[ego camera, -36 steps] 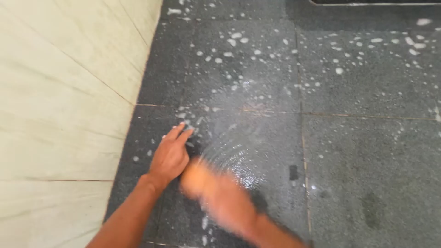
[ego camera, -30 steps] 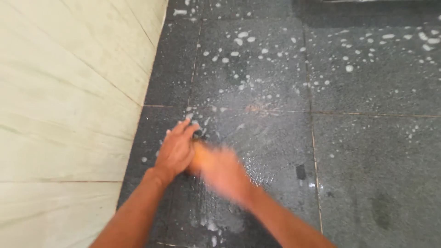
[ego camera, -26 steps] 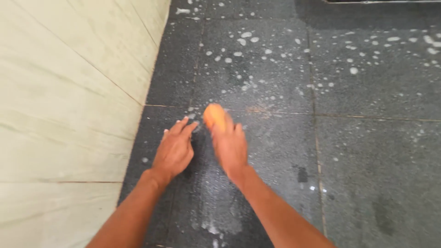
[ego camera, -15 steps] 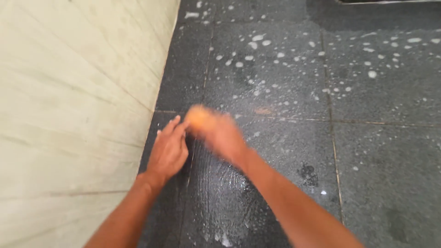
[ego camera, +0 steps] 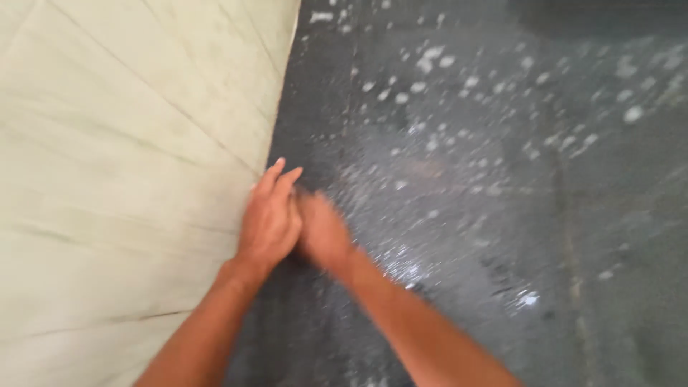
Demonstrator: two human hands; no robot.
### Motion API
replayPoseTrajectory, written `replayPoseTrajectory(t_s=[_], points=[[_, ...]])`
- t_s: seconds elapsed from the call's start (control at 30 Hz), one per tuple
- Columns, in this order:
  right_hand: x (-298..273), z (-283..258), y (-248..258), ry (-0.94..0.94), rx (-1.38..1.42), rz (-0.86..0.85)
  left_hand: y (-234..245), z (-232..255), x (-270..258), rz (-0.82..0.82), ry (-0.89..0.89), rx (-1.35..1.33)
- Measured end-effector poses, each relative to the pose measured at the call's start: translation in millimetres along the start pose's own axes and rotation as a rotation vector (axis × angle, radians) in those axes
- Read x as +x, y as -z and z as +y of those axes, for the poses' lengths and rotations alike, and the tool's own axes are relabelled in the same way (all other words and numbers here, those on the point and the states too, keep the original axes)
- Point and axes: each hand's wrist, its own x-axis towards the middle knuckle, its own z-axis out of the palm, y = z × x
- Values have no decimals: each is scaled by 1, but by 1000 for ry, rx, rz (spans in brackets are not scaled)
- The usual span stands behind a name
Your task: Scrubbing a tiled floor with a brush and soapy water.
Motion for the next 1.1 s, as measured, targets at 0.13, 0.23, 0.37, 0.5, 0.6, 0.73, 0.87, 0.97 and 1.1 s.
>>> replayPoseTrajectory(t_s=[0.13,0.23,0.37,0.5,0.6,0.73,0.87,0.97,1.1], points=[[-14,-7,-22,-51,-392,171,5,0,3,12,17,-10],[-89,-57,-32,70,-342,-244,4,-6,-3,8,113,-61],[-107,-81,0,72,100,-635,-11,-6,2,-9,96,-13],[-59,-21,16,331,38,-468,-10,19,5,-4,109,-18],[4,18,53,-211,-226,136,-16,26,4,-33,71,-31],[-63,-18,84,-434,-259,-54,-20,37,4,-43,44,-64],[-140,-69,132,227,-57,-382,-31,50,-6,-133,77,-17],[-138,-30,175,84,-140,-382,-49,65,-7,-217,83,-17],[-136,23,224,-249,-522,6,-68,90,-12,-307,145,-6]])
